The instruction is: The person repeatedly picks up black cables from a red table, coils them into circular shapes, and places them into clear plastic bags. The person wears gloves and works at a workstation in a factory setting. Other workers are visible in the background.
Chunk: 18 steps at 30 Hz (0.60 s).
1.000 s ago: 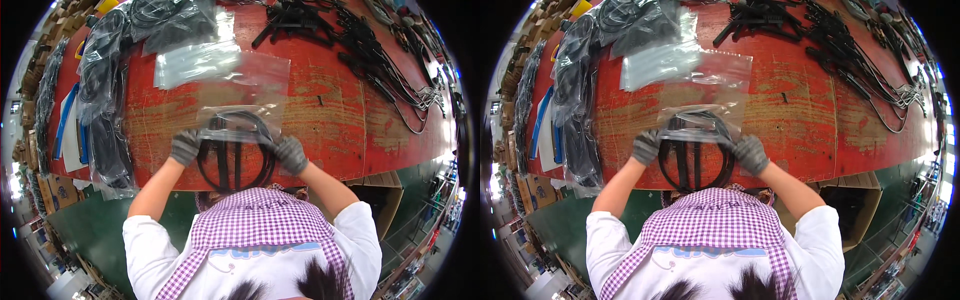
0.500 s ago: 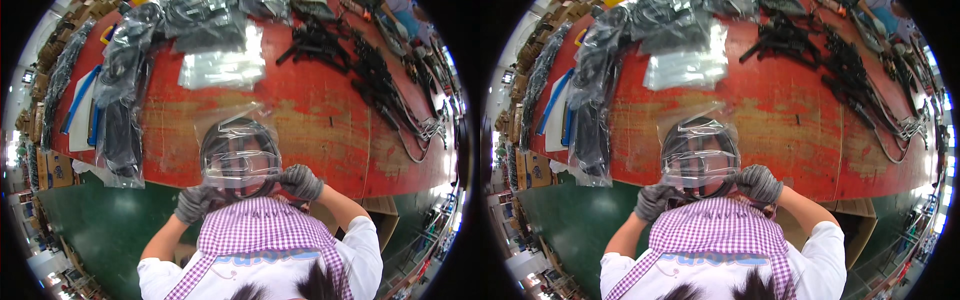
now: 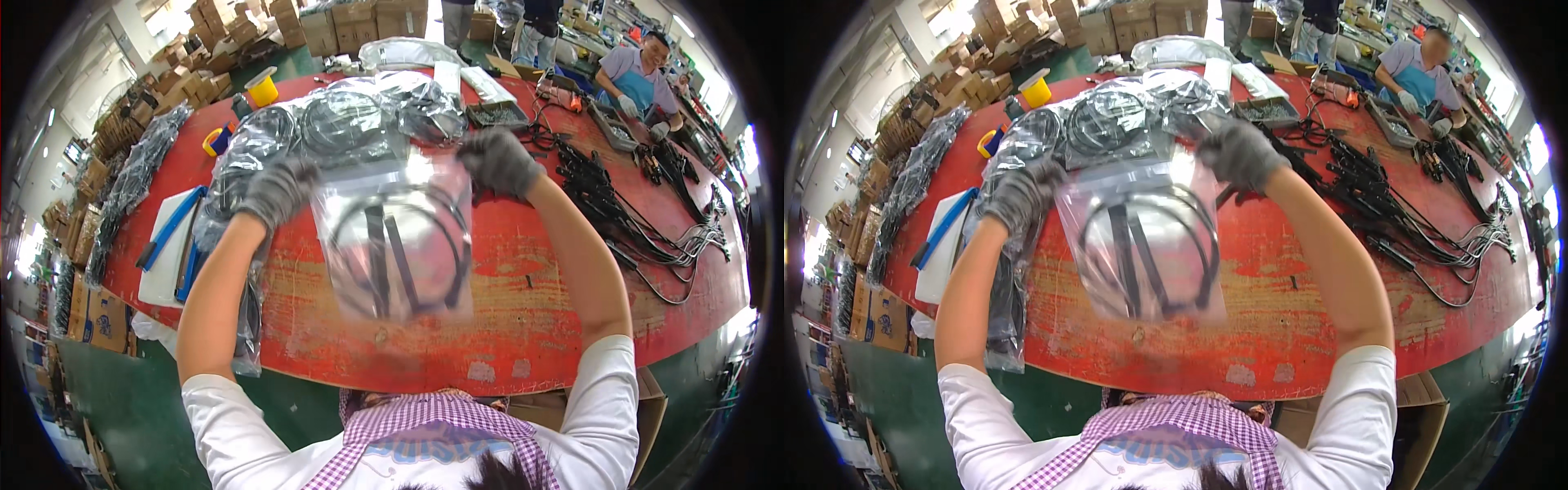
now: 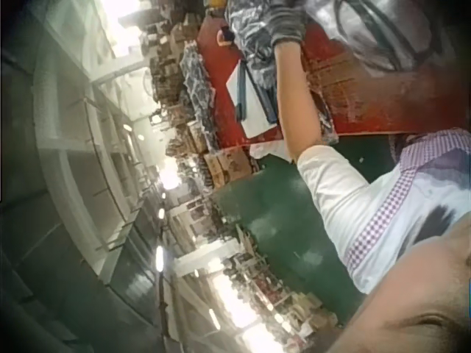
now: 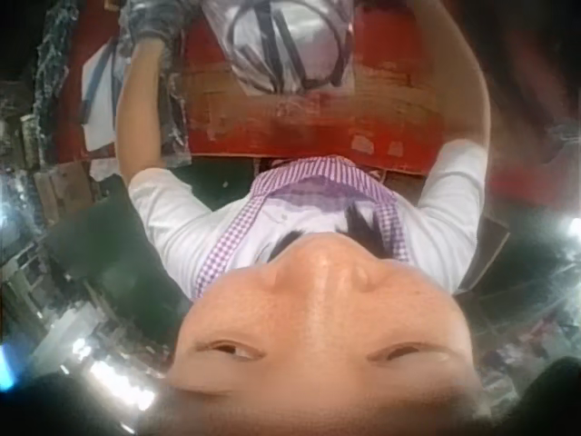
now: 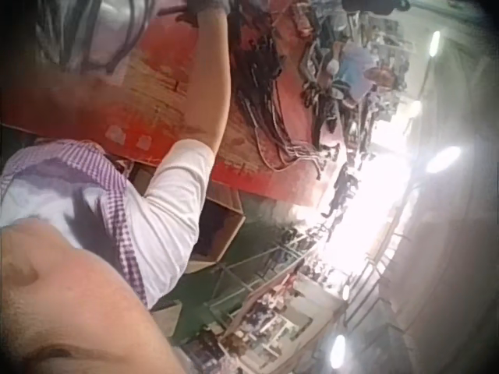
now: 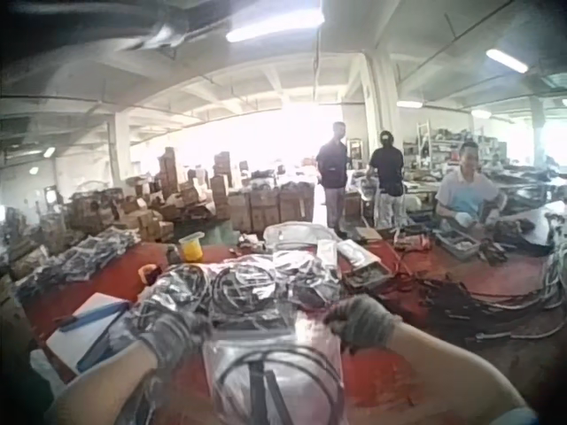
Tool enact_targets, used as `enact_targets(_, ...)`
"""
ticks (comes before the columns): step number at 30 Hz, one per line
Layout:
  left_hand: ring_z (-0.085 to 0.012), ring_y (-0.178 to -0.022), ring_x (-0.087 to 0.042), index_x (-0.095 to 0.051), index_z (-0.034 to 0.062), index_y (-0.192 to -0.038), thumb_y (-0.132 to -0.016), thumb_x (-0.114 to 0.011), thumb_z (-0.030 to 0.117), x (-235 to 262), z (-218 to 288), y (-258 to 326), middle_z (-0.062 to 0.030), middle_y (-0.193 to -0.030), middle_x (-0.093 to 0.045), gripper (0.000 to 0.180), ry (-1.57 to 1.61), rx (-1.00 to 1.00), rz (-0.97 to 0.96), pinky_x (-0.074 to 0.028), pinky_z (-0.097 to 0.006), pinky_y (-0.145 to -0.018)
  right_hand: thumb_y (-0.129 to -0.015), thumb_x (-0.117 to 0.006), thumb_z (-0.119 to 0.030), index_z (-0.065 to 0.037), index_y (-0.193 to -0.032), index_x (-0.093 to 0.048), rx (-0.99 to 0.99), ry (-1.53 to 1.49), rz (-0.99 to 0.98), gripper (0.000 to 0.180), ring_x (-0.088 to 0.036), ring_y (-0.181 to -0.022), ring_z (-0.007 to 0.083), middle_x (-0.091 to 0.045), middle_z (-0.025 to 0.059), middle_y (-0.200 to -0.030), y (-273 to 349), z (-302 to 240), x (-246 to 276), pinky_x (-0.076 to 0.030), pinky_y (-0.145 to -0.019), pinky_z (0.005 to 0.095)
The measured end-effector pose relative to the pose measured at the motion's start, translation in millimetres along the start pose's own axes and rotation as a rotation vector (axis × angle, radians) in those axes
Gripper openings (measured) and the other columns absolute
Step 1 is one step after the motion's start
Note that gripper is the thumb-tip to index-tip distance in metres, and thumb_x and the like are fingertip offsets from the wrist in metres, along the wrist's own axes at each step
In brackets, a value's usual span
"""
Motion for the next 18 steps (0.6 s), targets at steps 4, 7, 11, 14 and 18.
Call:
enact_targets(4, -0.0321, -0.078, -0.061, -0.062, 0.0093, -0.091, -0.085, -0.050, 0.031, 52, -18, -62, -0.0174, -0.087, -0.062, 0.025, -0.246, 0.153, 0.541, -0.047, -0.039, -0.067, -0.081, -0.054, -0.011, -0.003, -0.094, -0.062, -0.007, -0.191, 0.528, 0.017, -0.054, -0.057, 0.0121, -0.060, 0.0062, -0.067, -60, -14, 38, -0.045, -0.055, 0.0278)
enact_targets(7, -0.0337, -0.075, -0.060, -0.061, 0.0085, -0.091, -0.085, -0.048, 0.025, 33, -32, -67, -0.0186, -0.083, -0.061, 0.022, -0.749, 0.292, 0.292, -0.047, -0.040, -0.068, -0.078, -0.056, -0.020, -0.004, -0.091, -0.061, -0.031, -0.024, 0.555, 0.021, -0.059, -0.076, 0.0335, -0.062, 0.0168, -0.078, -70, -16, 3, -0.046, -0.070, 0.0387)
enact_targets(11, -0.0170, -0.070, -0.057, -0.060, 0.0063, -0.096, -0.078, -0.053, 0.007, -40, -18, 0, -0.0066, -0.074, -0.059, 0.019, 0.282, -0.072, 0.274, -0.046, -0.029, -0.064, -0.079, -0.058, -0.017, -0.001, -0.076, -0.055, 0.111, -0.159, 0.170, 0.017, -0.053, -0.058, 0.0333, -0.052, 0.0182, -0.063, 2, -24, -67, -0.039, -0.051, 0.0384)
enact_targets(14, -0.0062, -0.063, -0.049, -0.054, 0.0052, -0.106, -0.081, -0.059, 0.011, -79, 40, 61, 0.0003, -0.068, -0.051, 0.026, 0.664, 0.185, -0.135, -0.042, -0.020, -0.059, -0.076, -0.059, -0.008, -0.005, -0.085, -0.061, 0.095, -0.192, 0.079, 0.010, -0.058, -0.063, 0.0301, -0.059, 0.0143, -0.070, 97, 12, -107, -0.045, -0.056, 0.0340)
enact_targets(18, -0.0169, -0.059, -0.056, -0.057, 0.0095, -0.089, -0.080, -0.062, 0.018, -90, 121, 79, -0.0044, -0.068, -0.054, 0.014, 0.770, -0.164, 0.160, -0.046, -0.028, -0.053, -0.081, -0.055, -0.006, -0.004, -0.096, -0.061, -0.605, -0.513, 0.054, 0.016, -0.057, -0.068, 0.0123, -0.064, 0.0098, -0.080, 217, 112, -137, -0.047, -0.063, 0.0268)
Point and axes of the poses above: each hand's wrist, its own y-axis away from the middle knuckle, its own x-axis out of the back of the hand, z = x × y, the point moved 4 cm from there along -y, towards the middle knuckle
